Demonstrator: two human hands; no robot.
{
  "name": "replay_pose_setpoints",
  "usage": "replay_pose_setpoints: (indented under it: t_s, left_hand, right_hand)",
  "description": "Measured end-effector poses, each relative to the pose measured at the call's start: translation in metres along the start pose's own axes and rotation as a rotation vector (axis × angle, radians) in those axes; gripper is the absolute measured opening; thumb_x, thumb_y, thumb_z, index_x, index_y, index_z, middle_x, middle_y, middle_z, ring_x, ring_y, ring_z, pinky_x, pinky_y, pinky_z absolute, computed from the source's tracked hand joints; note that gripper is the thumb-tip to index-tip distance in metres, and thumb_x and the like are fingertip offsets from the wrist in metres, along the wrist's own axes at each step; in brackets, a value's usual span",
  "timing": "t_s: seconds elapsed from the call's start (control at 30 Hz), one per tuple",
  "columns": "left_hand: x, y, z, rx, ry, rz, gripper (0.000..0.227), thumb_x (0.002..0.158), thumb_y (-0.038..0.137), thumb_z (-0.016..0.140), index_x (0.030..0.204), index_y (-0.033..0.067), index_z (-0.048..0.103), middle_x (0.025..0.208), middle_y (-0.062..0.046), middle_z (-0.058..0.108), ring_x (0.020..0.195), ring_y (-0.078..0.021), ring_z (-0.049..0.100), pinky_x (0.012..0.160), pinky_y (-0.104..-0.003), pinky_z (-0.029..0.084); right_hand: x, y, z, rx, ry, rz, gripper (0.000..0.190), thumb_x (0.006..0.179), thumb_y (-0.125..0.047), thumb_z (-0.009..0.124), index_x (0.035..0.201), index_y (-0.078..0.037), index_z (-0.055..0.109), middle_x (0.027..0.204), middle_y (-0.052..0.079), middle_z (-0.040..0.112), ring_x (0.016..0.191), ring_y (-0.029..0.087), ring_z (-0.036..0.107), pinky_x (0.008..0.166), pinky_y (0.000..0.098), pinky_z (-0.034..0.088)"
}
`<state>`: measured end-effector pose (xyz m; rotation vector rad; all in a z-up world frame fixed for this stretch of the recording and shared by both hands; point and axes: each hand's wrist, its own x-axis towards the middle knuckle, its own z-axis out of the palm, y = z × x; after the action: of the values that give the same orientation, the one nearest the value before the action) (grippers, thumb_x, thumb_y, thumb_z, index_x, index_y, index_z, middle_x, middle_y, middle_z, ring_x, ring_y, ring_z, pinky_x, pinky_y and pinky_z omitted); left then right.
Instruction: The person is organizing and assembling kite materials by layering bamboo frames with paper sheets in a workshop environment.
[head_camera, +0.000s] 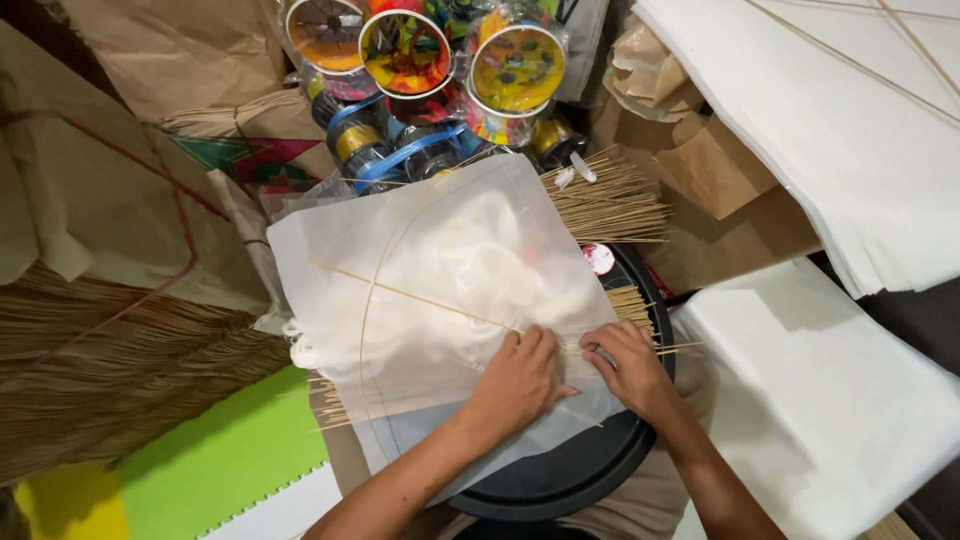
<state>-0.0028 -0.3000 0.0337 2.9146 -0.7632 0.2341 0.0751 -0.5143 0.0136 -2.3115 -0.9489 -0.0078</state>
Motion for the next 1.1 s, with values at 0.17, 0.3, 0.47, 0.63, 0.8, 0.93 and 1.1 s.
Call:
replay_pose_setpoints:
  t_s: [0.17,0.3,0.47,0.63,0.8,0.93,1.1]
  left_hand:
    - [0.004,0.012,0.012,-0.027,0.026,0.018,0.07,0.093,0.057,0.055,0.125,-0.0045,0.064,0.118,-0.019,0.056,0.115,-0.0361,0.051,0.091,-0.047,0.041]
    - [0.006,0.011,0.006,-0.051,-0.012,-0.006,0.067,0.094,0.056,0.055,0.126,-0.0021,0.065,0.115,-0.017,0.056,0.112,-0.0349,0.05,0.088,-0.045,0.04]
    - [0.005,0.009,0.004,-0.065,-0.028,-0.015,0.067,0.094,0.057,0.054,0.128,-0.0003,0.066,0.116,-0.016,0.055,0.112,-0.0345,0.049,0.086,-0.045,0.04]
    - [0.005,0.008,-0.001,-0.052,-0.066,-0.023,0.068,0.096,0.058,0.051,0.129,0.0008,0.066,0.115,-0.014,0.055,0.11,-0.0324,0.048,0.085,-0.043,0.039]
    - [0.006,0.008,-0.011,-0.05,-0.089,-0.004,0.068,0.098,0.057,0.05,0.129,-0.002,0.065,0.116,-0.017,0.056,0.111,-0.0328,0.05,0.086,-0.043,0.04]
    - [0.009,0.015,-0.013,-0.038,-0.108,-0.003,0.069,0.099,0.057,0.05,0.128,-0.0031,0.065,0.116,-0.017,0.057,0.112,-0.0324,0.05,0.087,-0.043,0.04]
    - [0.014,0.021,-0.015,-0.01,-0.125,0.001,0.07,0.101,0.058,0.046,0.122,-0.0053,0.068,0.118,-0.019,0.058,0.114,-0.0321,0.05,0.089,-0.042,0.04]
  right_hand:
    - [-0.002,0.009,-0.003,0.02,0.009,0.03,0.02,0.091,-0.014,0.071,0.108,-0.024,0.073,0.09,-0.007,0.07,0.095,0.019,0.064,0.08,0.0328,0.042]
    - [-0.004,0.009,-0.013,0.02,-0.011,0.079,0.018,0.093,-0.015,0.069,0.107,-0.026,0.073,0.093,-0.008,0.07,0.098,0.018,0.063,0.084,0.0328,0.041]
    - [-0.01,0.025,-0.007,0.045,-0.009,0.098,0.013,0.092,-0.017,0.07,0.103,-0.025,0.073,0.09,-0.007,0.07,0.096,0.02,0.064,0.085,0.0338,0.041]
    - [-0.016,0.034,-0.014,0.109,0.051,0.161,0.01,0.095,-0.019,0.069,0.103,-0.023,0.074,0.088,-0.004,0.073,0.091,0.021,0.067,0.082,0.0338,0.044]
    - [-0.016,0.022,-0.022,-0.013,0.043,0.068,0.008,0.095,-0.022,0.069,0.096,-0.021,0.077,0.081,-0.003,0.076,0.084,0.02,0.07,0.078,0.0304,0.044]
    - [-0.024,0.028,-0.022,-0.049,0.043,0.035,0.007,0.093,-0.025,0.072,0.091,-0.02,0.077,0.078,-0.003,0.075,0.082,0.018,0.069,0.077,0.0307,0.044]
    - [-0.031,0.011,-0.033,-0.185,0.027,-0.004,0.017,0.09,-0.011,0.071,0.095,-0.025,0.08,0.085,-0.006,0.07,0.081,0.018,0.063,0.072,0.0315,0.04]
